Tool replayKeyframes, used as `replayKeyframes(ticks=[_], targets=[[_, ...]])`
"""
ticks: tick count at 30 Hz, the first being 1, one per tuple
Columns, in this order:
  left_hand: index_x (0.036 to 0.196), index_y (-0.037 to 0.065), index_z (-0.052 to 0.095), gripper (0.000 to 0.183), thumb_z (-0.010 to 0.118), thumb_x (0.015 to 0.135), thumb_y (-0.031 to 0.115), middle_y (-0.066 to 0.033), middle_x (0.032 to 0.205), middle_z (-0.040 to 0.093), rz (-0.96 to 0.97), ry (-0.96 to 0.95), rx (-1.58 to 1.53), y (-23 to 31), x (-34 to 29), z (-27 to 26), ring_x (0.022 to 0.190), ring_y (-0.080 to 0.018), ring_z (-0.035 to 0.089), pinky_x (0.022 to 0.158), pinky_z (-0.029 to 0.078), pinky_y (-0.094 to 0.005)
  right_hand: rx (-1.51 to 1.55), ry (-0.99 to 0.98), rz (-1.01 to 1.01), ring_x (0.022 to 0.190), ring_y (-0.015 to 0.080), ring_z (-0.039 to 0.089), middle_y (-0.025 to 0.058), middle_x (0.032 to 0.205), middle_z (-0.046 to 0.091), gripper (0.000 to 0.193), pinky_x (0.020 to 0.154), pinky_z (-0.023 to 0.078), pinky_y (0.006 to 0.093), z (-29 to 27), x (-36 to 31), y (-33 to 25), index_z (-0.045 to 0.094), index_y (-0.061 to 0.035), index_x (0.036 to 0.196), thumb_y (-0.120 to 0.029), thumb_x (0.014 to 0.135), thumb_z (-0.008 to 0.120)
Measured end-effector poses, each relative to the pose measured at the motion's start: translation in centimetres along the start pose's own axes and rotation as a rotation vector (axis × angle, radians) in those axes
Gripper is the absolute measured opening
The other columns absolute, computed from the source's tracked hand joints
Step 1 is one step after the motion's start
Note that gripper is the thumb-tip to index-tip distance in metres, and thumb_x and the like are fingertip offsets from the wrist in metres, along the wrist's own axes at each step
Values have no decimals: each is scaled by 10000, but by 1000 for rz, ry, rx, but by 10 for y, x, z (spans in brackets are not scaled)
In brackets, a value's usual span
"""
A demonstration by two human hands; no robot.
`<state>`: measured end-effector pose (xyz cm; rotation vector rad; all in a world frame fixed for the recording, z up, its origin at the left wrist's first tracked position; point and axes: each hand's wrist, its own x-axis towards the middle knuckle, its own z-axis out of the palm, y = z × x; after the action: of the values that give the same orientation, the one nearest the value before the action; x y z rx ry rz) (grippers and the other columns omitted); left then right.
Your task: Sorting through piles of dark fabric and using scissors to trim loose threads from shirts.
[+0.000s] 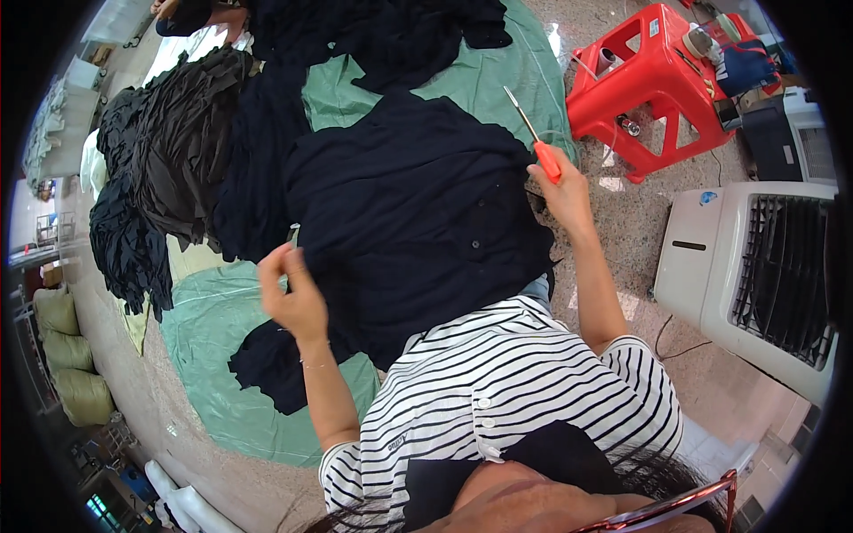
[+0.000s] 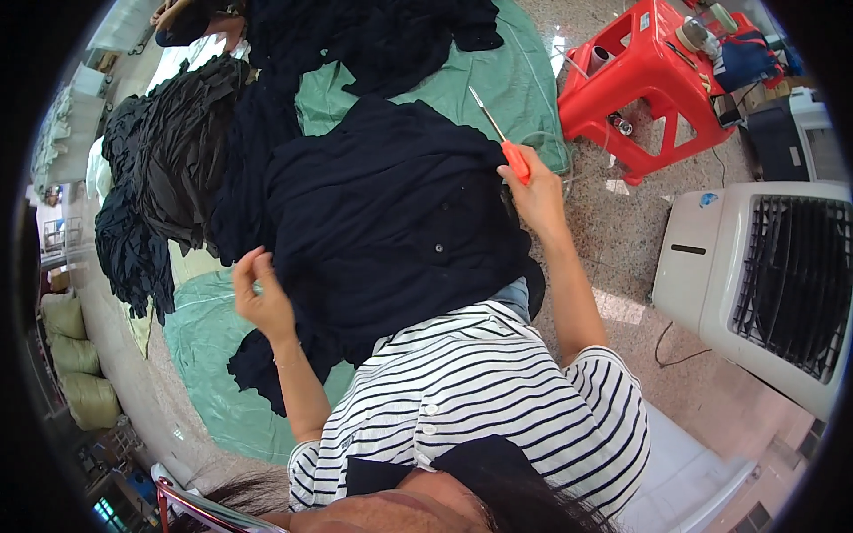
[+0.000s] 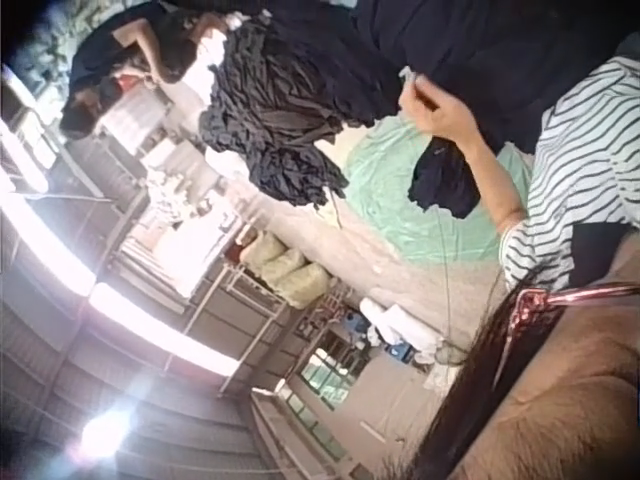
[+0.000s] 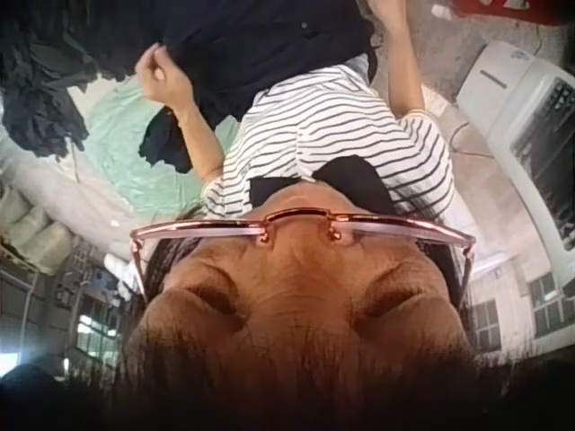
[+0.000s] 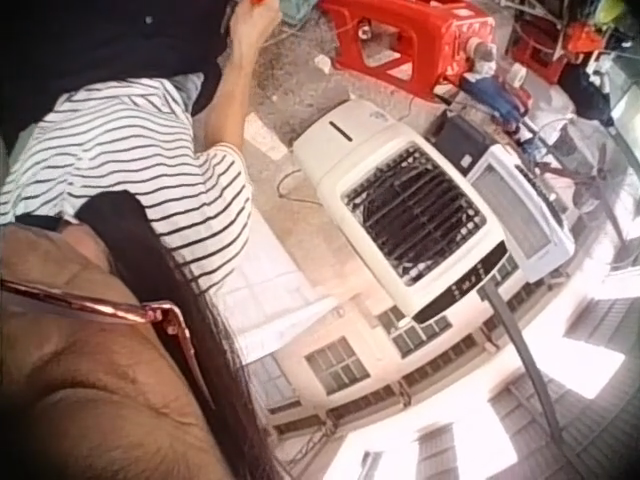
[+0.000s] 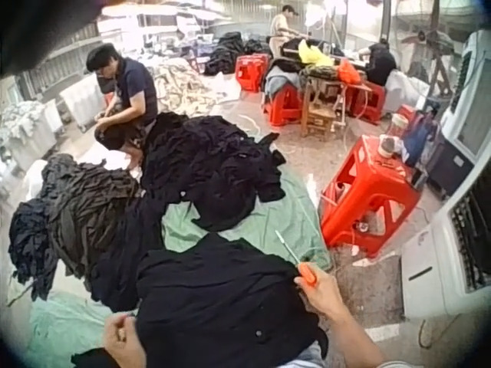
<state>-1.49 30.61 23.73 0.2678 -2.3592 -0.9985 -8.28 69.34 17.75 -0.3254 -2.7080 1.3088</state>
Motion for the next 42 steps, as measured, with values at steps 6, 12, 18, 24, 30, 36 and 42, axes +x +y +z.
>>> replayKeyframes(ticks=[6, 12, 18, 24, 30, 36, 42], targets=[[881, 96, 668, 174, 771, 785, 198, -45, 836, 601, 494, -591, -59, 83, -41, 85, 782, -244, 591, 680, 469, -367, 81, 29, -218, 851, 190, 683, 101, 1110, 686, 745, 794, 523, 326, 18, 18, -20, 444, -157, 1464, -130, 806, 791], [1210, 51, 627, 576, 825, 733, 306, -155, 1226, 562, 464, -573, 78, 97, -54, 82, 1191, -346, 501, 1017, 381, -461, 79, -226, -327, 774, 284, 654, 134, 1130, 689, 806, 720, 520, 338, 15, 24, -21, 417, -199, 1493, -6, 778, 736], [1218, 54, 641, 567, 838, 723, 249, -182, 1357, 525, 421, -416, 26, 83, -53, 64, 1205, -362, 522, 1012, 406, -452, 61, 136, -348, 1059, 302, 689, 155, 1172, 679, 541, 863, 535, 350, 0, 59, -38, 560, -149, 1331, 36, 834, 666], [1376, 116, 530, 711, 815, 727, 176, -136, 1426, 474, 348, -292, 343, 61, 6, 73, 1352, -340, 423, 1109, 309, -525, 75, 316, -634, 996, 270, 695, 151, 1123, 676, 523, 835, 533, 324, -35, 74, -115, 546, -120, 1325, 24, 850, 712], [1075, 61, 692, 410, 600, 709, -97, -109, 1085, 682, 132, -140, 92, -16, 46, 53, 1094, -301, 630, 971, 461, -380, 86, 425, -765, 992, 186, 691, 101, 1179, 684, 478, 833, 538, 293, -53, 81, -155, 548, -110, 1324, -10, 886, 711], [934, 8, 685, 186, 588, 831, -113, 29, 852, 644, -128, -26, -590, 5, 117, -32, 801, -50, 576, 746, 475, -215, 169, 427, -877, 879, 235, 729, 100, 1099, 705, 570, 729, 551, 302, -51, 89, -184, 551, -148, 1309, 102, 807, 650], [919, 28, 656, 131, 616, 868, 142, 3, 844, 590, 292, 23, -185, 102, 139, -177, 787, -71, 559, 752, 473, -224, 268, 554, -952, 966, 178, 674, 105, 1107, 695, 440, 826, 524, 304, -85, 74, -211, 561, -80, 1285, -26, 878, 720]])
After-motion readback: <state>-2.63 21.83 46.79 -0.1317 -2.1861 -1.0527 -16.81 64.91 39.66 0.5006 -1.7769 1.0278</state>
